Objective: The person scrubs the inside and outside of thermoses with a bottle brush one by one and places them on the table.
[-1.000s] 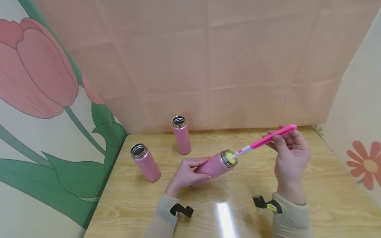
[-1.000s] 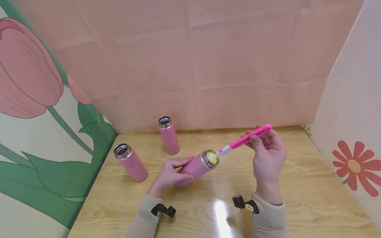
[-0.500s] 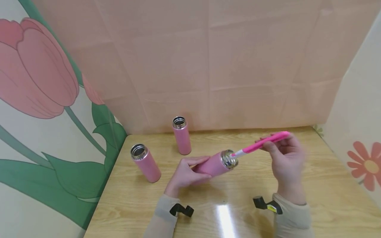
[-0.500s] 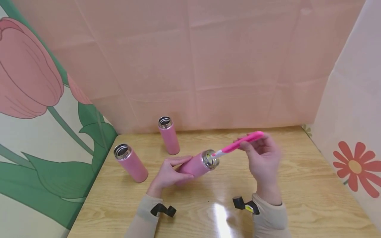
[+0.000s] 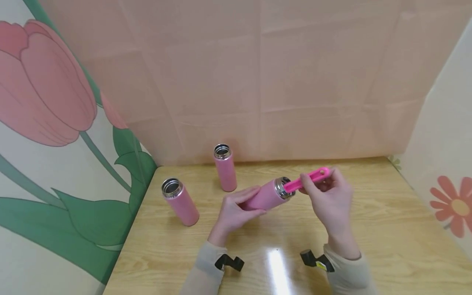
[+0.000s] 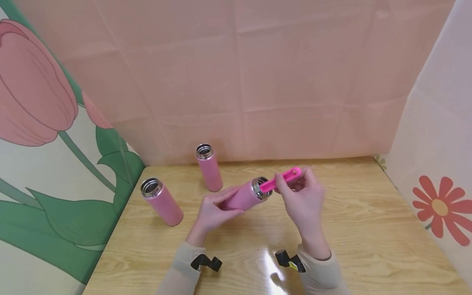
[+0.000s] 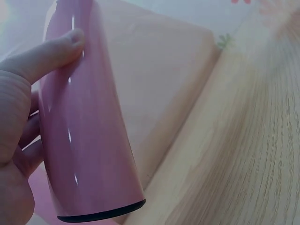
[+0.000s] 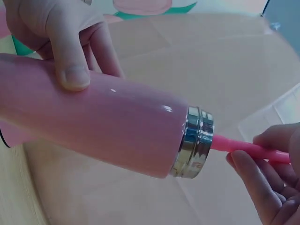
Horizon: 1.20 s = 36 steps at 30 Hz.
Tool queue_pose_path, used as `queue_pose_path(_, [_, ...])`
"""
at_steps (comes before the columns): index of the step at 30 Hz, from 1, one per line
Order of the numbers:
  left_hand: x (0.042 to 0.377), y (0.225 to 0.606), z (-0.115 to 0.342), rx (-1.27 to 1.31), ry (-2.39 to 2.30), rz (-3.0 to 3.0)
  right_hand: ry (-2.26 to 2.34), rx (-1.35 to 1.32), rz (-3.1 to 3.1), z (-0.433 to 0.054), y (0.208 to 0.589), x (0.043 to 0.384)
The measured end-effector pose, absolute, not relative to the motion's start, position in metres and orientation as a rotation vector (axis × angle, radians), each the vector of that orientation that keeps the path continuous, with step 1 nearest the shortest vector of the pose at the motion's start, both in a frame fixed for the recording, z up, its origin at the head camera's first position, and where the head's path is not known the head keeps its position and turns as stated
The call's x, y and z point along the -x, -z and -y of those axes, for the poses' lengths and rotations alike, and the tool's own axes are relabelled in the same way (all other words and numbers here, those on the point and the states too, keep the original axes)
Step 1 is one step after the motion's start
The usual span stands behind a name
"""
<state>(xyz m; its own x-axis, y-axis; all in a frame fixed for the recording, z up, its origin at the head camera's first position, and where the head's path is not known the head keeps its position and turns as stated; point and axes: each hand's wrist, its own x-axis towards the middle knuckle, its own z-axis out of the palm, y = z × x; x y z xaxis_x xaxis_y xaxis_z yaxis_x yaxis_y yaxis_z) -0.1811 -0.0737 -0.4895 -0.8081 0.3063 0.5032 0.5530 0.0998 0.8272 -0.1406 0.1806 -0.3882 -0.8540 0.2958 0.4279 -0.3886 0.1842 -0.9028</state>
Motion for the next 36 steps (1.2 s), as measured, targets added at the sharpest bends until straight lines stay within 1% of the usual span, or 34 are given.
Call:
queue_pose_path(5, [0.182,0.493,0.075,0.830,1.754,2.188,-1.812,-0.065,1.941,-0.180,0.387,0.144])
queue_pose_path(8, [0.183,0.494,0.075,0.827,1.774,2.206,-1.863,-0.097,1.944,-0.182,0.387,0.147])
queue_pose_path(19, [0.182,0.493,0.081,0.762,1.950,2.322,-2.044,-0.487,1.809,-0.200,0.394,0.149])
queue_pose_path(25, [0.181,0.493,0.084,0.835,1.999,2.379,-2.047,-0.566,1.741,-0.209,0.393,0.147])
queue_pose_path(31, [0.184,0.499,0.086,0.922,2.063,2.402,-2.074,-0.699,1.604,-0.219,0.389,0.144])
queue_pose_path(36, [0.186,0.503,0.088,0.948,2.098,2.414,-2.098,-0.709,1.476,-0.229,0.386,0.141])
